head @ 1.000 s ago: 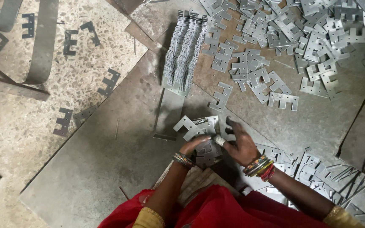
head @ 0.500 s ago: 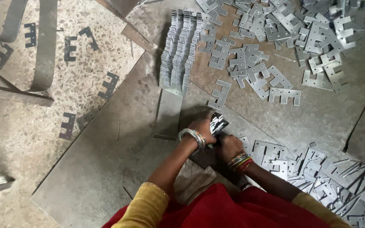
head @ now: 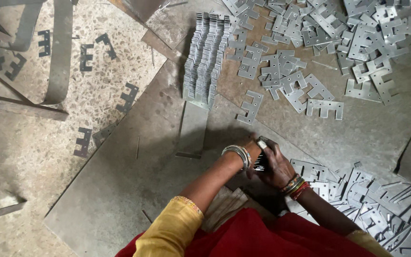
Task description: The person sits on the floor and repeatedly picks up small metal brackets from a scattered pile, aligns them, and places them into a neat stack. The hands move continuously between the loose pile and the growing stack, handling the brackets one by one or in small groups.
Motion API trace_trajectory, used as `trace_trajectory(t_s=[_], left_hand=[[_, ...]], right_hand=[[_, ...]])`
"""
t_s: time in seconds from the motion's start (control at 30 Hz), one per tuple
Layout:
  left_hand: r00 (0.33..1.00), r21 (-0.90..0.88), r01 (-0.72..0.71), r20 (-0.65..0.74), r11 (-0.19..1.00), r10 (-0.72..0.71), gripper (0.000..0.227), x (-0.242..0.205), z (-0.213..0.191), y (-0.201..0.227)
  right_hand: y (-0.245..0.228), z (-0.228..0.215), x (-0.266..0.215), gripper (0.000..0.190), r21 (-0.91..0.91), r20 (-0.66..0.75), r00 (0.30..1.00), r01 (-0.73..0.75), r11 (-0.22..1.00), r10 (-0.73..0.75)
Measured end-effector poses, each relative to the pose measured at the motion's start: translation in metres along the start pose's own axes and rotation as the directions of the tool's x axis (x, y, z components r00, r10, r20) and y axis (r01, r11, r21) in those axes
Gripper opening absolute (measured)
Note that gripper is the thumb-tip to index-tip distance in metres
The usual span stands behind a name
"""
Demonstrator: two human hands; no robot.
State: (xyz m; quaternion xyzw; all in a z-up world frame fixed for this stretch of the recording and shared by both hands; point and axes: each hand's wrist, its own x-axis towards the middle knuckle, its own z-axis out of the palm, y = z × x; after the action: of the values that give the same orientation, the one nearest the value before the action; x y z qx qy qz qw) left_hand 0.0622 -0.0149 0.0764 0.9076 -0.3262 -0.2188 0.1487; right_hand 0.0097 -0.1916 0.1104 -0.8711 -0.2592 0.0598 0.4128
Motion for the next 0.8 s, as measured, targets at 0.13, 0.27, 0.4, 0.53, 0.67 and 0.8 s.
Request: trace_trajectory(t_s=[0.13,0.27,0.4,0.53,0.67,0.8], left_hand=[[0.961,-0.434,0.274,0.155,0.858,-0.228,0.072,-0.035,-0.012,-0.049],[0.864,-0.698,0.266,-0.132,0.664,-0.486,0.057,-0.089,-0.003,-0.053],[0.594,-0.889,-0.101,-0.414,0.447,-0.690,0.060,-0.084,0.021,-0.018],[0.596,-0.966,-0.180,-0.257,0.186,-0.761,0.072,-0.043,0.019,-0.013],[0.658,-0.951,-0.190,-0.307,0.243,-0.688,0.072,-0.027,0.015,-0.029],[0.617,-0.950,-0.053,-0.274,0.309,-0.738,0.065,-0.025,0.030,-0.032]], right_hand=[[0.021,-0.003,0.010,0.099,-0.136,0.078,0.987,0.147,0.980,-0.137],[0.023,-0.003,0.023,0.094,-0.187,0.081,0.996,0.049,0.981,-0.034],[0.011,0.010,0.027,0.104,-0.052,-0.140,0.990,-0.030,0.998,0.022],[0.013,0.013,0.021,0.113,-0.006,-0.035,0.995,-0.097,0.995,0.097],[0.017,0.014,0.018,0.109,0.005,-0.079,0.988,-0.131,0.991,0.131],[0.014,0.007,0.015,0.098,-0.071,0.053,0.983,-0.171,0.983,0.175]])
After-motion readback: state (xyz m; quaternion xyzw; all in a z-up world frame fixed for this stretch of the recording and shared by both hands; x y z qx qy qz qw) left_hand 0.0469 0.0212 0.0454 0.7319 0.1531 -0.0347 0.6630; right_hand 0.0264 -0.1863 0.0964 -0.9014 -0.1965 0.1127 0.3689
